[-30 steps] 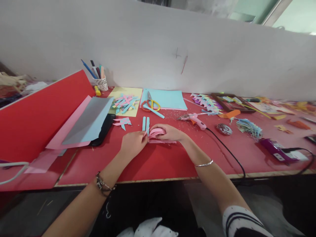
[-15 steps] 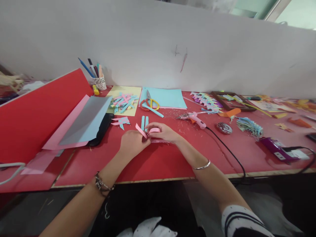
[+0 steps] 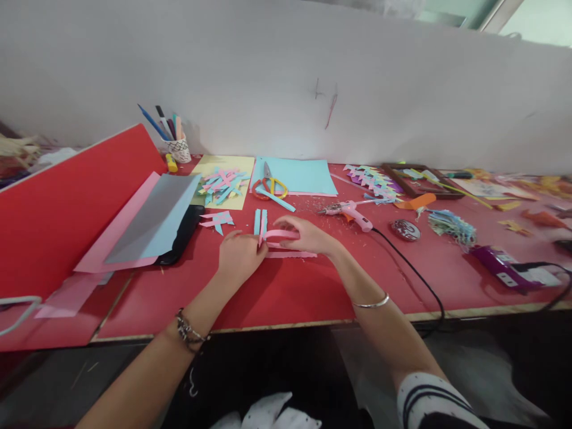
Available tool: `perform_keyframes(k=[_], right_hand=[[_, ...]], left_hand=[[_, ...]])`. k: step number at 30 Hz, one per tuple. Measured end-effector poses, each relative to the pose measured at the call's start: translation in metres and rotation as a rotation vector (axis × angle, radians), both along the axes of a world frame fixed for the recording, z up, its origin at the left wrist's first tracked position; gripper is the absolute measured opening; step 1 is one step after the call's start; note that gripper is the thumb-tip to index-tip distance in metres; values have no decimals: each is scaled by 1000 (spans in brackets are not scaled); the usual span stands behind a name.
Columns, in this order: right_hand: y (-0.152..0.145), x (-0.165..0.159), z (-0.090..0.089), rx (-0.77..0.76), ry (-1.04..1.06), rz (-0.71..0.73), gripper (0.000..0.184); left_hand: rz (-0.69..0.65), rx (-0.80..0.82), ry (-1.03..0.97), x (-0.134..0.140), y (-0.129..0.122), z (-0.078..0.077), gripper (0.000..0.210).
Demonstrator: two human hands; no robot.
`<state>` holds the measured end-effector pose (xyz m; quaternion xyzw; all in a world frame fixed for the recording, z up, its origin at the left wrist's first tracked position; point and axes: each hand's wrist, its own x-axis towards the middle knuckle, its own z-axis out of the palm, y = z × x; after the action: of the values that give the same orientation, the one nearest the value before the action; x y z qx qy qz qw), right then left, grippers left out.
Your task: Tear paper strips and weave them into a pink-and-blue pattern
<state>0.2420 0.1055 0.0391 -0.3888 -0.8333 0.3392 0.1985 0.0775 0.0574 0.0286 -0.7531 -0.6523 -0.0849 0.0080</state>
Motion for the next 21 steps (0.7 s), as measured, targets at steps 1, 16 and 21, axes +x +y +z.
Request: perform_keyframes(k=[1, 16, 21], right_hand=[[-1, 2, 1, 68, -134, 13, 29], [-5, 4, 3, 179, -181, -28, 22], [-4, -2, -1, 54, 165, -92, 22]], left_hand=[[3, 1, 2, 0, 0, 0, 36], [10, 15, 29, -4, 4, -5, 41], [-10, 56, 31, -5, 4, -8, 42]])
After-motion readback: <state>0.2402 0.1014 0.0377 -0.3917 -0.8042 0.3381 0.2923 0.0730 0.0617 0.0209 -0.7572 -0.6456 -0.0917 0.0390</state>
